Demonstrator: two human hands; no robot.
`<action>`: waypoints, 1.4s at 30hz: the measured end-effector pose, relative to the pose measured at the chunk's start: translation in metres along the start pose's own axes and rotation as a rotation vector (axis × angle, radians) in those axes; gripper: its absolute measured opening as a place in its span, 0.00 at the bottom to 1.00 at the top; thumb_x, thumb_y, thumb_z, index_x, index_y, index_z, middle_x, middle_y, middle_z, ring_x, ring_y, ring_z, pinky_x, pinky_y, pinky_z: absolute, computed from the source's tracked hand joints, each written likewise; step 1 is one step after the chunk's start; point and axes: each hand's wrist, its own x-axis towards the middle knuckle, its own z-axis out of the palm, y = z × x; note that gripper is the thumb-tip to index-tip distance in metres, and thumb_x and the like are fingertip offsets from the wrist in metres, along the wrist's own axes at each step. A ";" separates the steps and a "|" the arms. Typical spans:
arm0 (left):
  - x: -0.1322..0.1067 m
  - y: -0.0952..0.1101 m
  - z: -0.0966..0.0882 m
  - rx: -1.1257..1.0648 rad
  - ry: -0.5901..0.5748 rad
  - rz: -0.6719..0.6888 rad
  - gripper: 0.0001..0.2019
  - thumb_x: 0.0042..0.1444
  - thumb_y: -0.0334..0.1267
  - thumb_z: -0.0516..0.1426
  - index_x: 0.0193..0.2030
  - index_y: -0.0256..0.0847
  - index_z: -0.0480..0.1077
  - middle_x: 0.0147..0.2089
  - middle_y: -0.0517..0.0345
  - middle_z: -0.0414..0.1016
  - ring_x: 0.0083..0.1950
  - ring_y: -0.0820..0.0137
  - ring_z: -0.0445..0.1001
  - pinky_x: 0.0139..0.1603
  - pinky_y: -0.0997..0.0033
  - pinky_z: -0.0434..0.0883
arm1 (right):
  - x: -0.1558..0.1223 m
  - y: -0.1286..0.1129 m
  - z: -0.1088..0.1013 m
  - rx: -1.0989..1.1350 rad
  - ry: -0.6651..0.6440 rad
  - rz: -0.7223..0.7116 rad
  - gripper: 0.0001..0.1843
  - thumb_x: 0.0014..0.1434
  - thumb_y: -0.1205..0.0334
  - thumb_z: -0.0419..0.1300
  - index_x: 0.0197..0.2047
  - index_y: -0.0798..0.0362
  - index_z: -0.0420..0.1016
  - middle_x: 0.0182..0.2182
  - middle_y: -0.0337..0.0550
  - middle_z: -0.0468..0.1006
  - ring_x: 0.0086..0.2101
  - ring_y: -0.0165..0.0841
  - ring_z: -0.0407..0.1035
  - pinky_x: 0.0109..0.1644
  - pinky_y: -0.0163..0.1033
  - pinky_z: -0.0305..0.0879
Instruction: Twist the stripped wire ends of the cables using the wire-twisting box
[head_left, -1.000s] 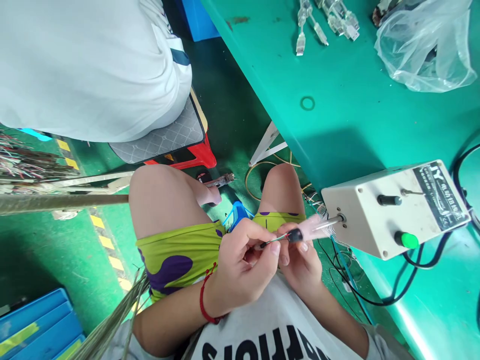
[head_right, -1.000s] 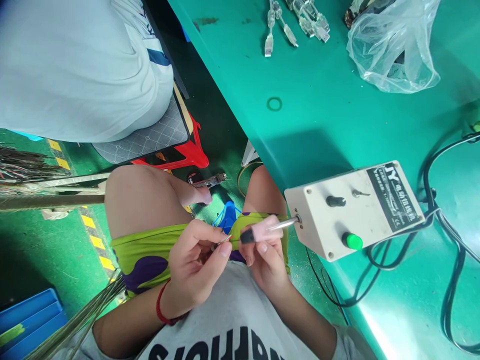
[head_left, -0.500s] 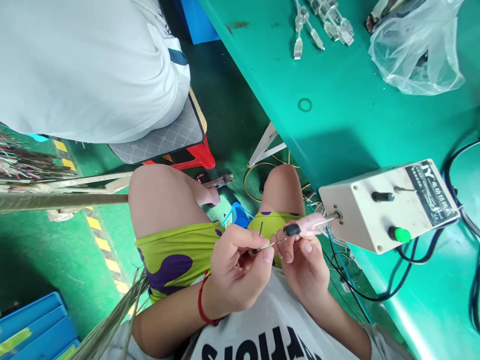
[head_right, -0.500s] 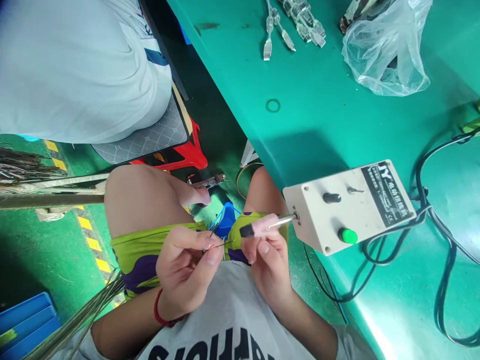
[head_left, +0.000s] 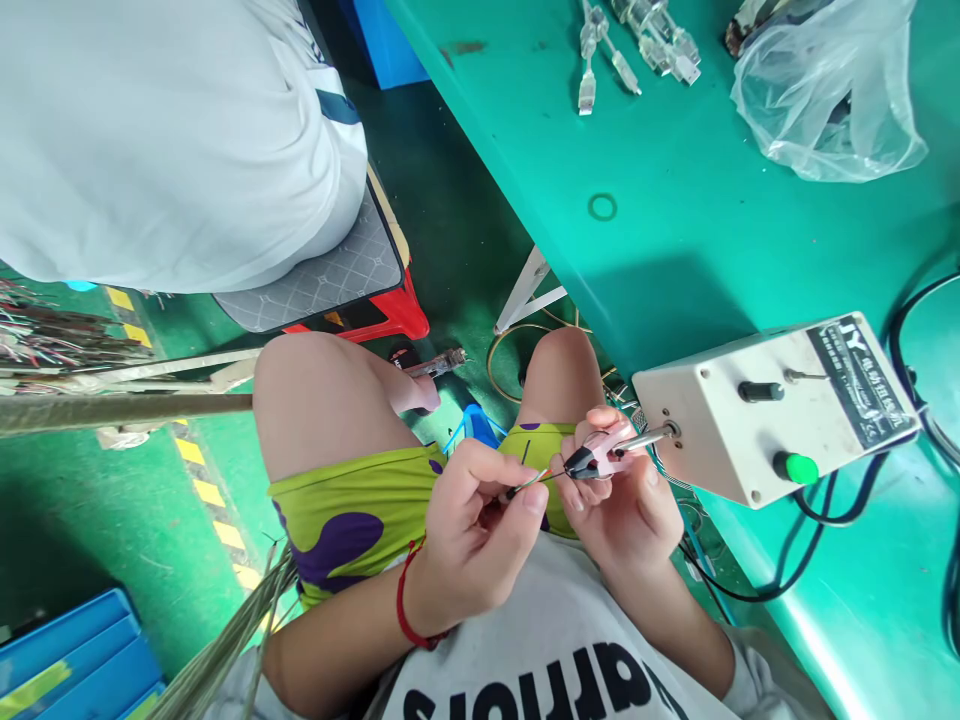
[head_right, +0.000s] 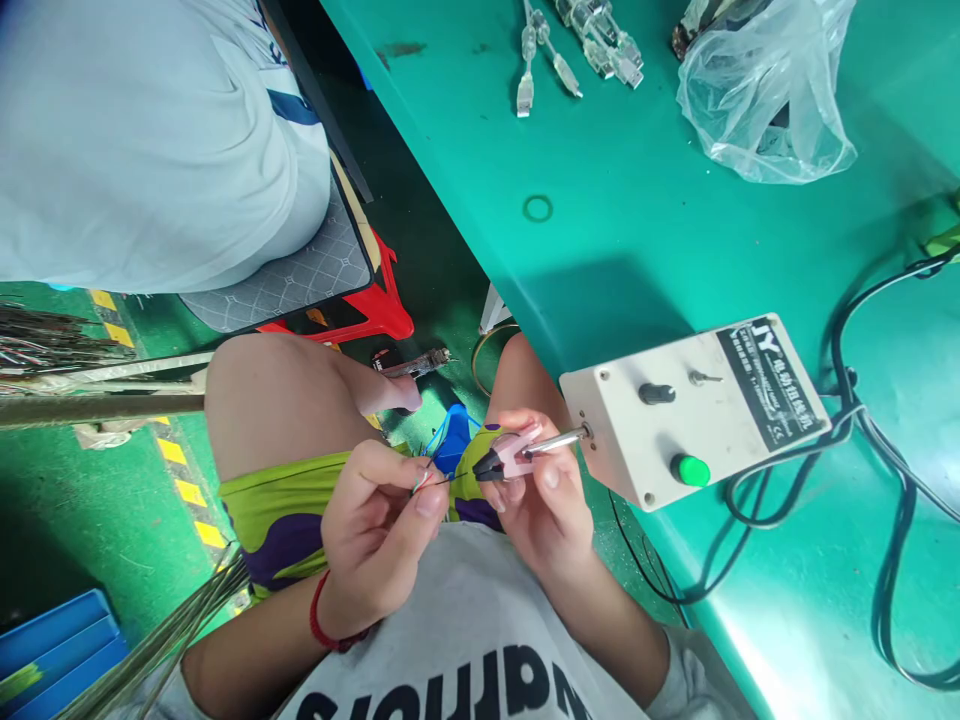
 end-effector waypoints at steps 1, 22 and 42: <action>0.000 0.000 0.000 0.014 0.000 0.001 0.02 0.81 0.36 0.62 0.54 0.47 0.72 0.33 0.66 0.69 0.24 0.78 0.63 0.23 0.79 0.63 | 0.001 0.001 0.000 0.008 -0.016 -0.005 0.24 0.63 0.35 0.80 0.52 0.42 0.89 0.20 0.27 0.57 0.19 0.30 0.43 0.19 0.37 0.51; 0.015 0.005 0.003 0.152 -0.020 0.016 0.05 0.80 0.40 0.63 0.50 0.46 0.73 0.28 0.69 0.66 0.23 0.76 0.62 0.26 0.73 0.61 | 0.003 0.007 -0.003 -0.020 -0.011 -0.036 0.21 0.69 0.32 0.76 0.45 0.40 0.88 0.10 0.21 0.50 0.12 0.27 0.36 0.14 0.35 0.42; 0.020 0.007 0.001 0.046 -0.086 0.034 0.01 0.81 0.36 0.62 0.53 0.45 0.74 0.33 0.63 0.83 0.28 0.73 0.83 0.27 0.77 0.73 | -0.021 0.044 -0.031 -0.041 -0.132 0.041 0.23 0.64 0.41 0.78 0.57 0.42 0.93 0.18 0.32 0.69 0.22 0.36 0.55 0.34 0.44 0.57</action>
